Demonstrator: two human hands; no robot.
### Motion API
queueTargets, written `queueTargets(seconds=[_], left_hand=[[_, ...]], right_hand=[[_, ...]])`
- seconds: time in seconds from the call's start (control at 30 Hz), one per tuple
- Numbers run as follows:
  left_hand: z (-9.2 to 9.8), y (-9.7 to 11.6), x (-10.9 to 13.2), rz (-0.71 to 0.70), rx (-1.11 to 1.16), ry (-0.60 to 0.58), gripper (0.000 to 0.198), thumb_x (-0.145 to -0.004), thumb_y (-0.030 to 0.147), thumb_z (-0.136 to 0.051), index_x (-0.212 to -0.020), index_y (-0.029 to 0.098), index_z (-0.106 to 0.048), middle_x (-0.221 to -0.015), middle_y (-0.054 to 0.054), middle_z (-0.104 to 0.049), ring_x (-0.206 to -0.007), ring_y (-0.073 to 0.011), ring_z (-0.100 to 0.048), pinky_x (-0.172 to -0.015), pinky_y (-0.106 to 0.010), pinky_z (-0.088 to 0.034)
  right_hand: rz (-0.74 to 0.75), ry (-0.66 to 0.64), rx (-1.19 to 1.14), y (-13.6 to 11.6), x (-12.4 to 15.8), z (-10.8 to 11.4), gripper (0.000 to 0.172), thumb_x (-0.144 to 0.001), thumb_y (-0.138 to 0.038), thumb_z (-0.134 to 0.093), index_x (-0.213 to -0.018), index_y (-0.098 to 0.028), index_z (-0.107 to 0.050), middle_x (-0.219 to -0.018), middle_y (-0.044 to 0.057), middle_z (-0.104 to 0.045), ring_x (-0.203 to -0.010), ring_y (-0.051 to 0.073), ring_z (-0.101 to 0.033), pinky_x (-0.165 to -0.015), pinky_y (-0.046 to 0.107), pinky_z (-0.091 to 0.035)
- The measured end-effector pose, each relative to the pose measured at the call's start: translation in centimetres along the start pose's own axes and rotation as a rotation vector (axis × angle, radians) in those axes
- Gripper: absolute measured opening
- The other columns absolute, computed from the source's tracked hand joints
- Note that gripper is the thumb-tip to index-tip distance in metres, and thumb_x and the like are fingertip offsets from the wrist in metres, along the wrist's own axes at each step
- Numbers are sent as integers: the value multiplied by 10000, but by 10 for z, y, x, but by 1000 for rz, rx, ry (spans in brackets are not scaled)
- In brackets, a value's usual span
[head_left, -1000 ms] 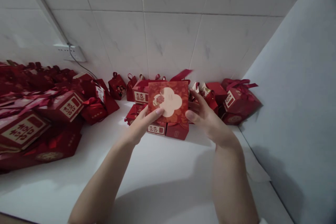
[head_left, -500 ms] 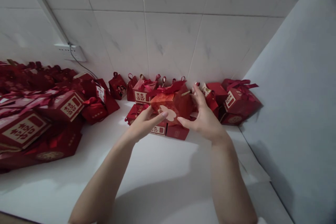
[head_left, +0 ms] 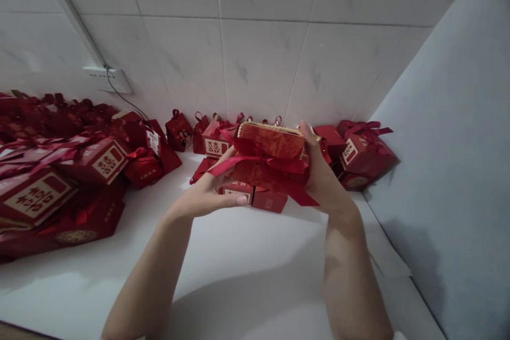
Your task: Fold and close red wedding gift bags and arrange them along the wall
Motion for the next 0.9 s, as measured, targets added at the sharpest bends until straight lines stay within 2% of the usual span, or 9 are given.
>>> queueTargets(seconds=[0.07, 0.2, 0.27, 0.37, 0.5, 0.6, 0.67, 0.8, 0.9], left_hand=[[8, 7, -2, -81, -24, 103, 753, -759, 431, -785, -1436, 358, -462, -1465, -97, -503, -1218, -314, -598, -939, -423, -580], [27, 35, 4, -311, -281, 470, 818, -734, 371, -817, -1455, 345, -432, -1492, -94, -470, -1306, -287, -520, -1040, -416, -508], [27, 51, 12, -434, -492, 617, 665, -729, 282, -823, -1343, 330, -573, -1387, -68, -566, -1263, -260, -549, -1030, -397, -507], [20, 64, 19, -488, -706, 703, 255, -795, 196, -756, -1034, 285, -749, -1056, -31, -704, -1006, -194, -656, -903, -339, -544], [16, 69, 21, -430, -723, 689, 92, -827, 197, -722, -901, 240, -758, -839, -21, -713, -762, -154, -638, -721, -297, -521], [15, 65, 18, -301, -640, 599, 36, -818, 252, -741, -803, 219, -744, -745, -12, -696, -689, -140, -609, -664, -275, -488], [16, 55, 15, -164, -528, 520, 105, -806, 297, -753, -756, 207, -737, -689, -8, -678, -626, -124, -580, -597, -253, -460], [17, 19, 11, 185, -169, 377, 226, -769, 386, -777, -699, 177, -724, -588, -10, -641, -510, -101, -523, -471, -218, -379], [14, 6, 8, 335, -75, 295, 289, -748, 417, -788, -647, 159, -706, -553, -17, -631, -489, -89, -513, -457, -195, -364]], right_hand=[[32, 24, 17, -3, 0, 2, 1152, -737, -487, -808, -1572, -400, -18, -1635, 13, -221, -1481, 291, -287, -1211, 503, -294], [54, 52, 63, -4, 0, 6, 1170, -729, -470, -819, -1572, -390, -12, -1639, 25, -205, -1496, 307, -241, -1211, 539, -275], [47, 51, 79, -3, -1, 6, 1159, -724, -455, -825, -1573, -389, -39, -1641, 15, -198, -1510, 313, -188, -1220, 560, -243], [3, 37, 81, -1, -3, 4, 1148, -719, -428, -830, -1572, -404, -62, -1638, -20, -194, -1525, 311, -114, -1232, 583, -205], [-34, 35, 51, -3, -3, 4, 1147, -719, -422, -830, -1569, -423, -59, -1636, -48, -184, -1530, 310, -67, -1232, 605, -187], [-11, 18, 71, -7, -2, 5, 1149, -733, -440, -818, -1570, -418, -31, -1648, -43, -136, -1530, 313, -64, -1222, 600, -210], [8, -16, 110, -9, -1, 4, 1164, -738, -436, -816, -1570, -411, -3, -1657, -35, -95, -1529, 316, -72, -1210, 590, -238], [1, -77, 98, -9, 0, 2, 1181, -748, -414, -813, -1560, -430, 45, -1664, -28, -52, -1524, 311, -122, -1173, 566, -332], [-9, -60, 64, -8, 0, 4, 1178, -738, -417, -821, -1559, -442, 24, -1662, -25, -73, -1521, 321, -131, -1161, 585, -342]])
Point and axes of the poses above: each hand's wrist, its own x-axis away from the middle knuckle, its own z-axis out of the back of the hand, y = z × x, the point moved 8 cm from there along -x, towards the middle knuckle
